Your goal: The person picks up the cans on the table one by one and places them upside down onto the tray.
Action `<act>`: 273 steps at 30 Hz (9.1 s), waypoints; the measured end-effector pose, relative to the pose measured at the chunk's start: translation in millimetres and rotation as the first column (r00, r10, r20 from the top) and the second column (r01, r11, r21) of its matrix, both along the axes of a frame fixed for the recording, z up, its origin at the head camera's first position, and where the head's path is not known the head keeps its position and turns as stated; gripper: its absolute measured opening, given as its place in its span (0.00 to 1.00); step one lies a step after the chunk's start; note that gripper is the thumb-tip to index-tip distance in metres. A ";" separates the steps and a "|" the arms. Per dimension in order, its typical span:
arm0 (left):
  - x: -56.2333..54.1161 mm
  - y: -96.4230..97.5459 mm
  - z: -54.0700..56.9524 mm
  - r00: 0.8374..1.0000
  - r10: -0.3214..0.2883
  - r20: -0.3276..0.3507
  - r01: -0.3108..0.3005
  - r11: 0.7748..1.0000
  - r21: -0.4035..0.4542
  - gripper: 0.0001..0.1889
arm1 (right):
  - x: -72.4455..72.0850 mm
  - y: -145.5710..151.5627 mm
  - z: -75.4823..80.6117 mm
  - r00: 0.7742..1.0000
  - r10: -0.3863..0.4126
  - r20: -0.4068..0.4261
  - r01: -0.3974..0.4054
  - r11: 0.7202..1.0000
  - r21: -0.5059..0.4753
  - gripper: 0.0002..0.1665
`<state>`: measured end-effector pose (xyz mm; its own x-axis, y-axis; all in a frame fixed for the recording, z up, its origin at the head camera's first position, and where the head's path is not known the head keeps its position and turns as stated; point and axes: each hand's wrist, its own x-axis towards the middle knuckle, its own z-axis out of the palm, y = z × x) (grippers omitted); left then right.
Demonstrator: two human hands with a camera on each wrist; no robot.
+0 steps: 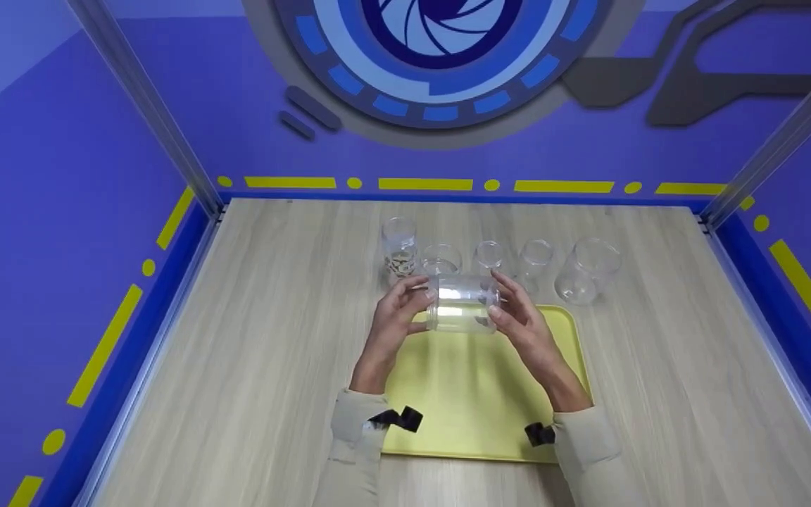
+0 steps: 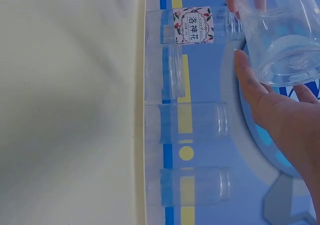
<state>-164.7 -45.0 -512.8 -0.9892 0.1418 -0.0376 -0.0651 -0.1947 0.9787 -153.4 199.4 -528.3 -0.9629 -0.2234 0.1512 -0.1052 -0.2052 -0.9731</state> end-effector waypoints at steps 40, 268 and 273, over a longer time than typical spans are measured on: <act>-8.4 -31.3 -19.8 0.960 0.276 -0.042 -0.279 0.942 -0.184 0.26 | 1.7 17.1 3.6 0.994 -0.106 -0.007 0.106 0.991 0.084 0.37; 2.7 -59.8 -86.0 0.981 0.054 -0.184 -0.192 0.232 -0.953 0.23 | -23.8 84.8 24.5 0.987 0.041 -0.153 0.137 0.257 0.956 0.43; 2.3 -59.1 -87.2 0.982 0.056 -0.179 -0.187 0.228 -0.956 0.24 | -23.6 85.0 25.6 0.990 0.040 -0.137 0.123 0.255 0.959 0.43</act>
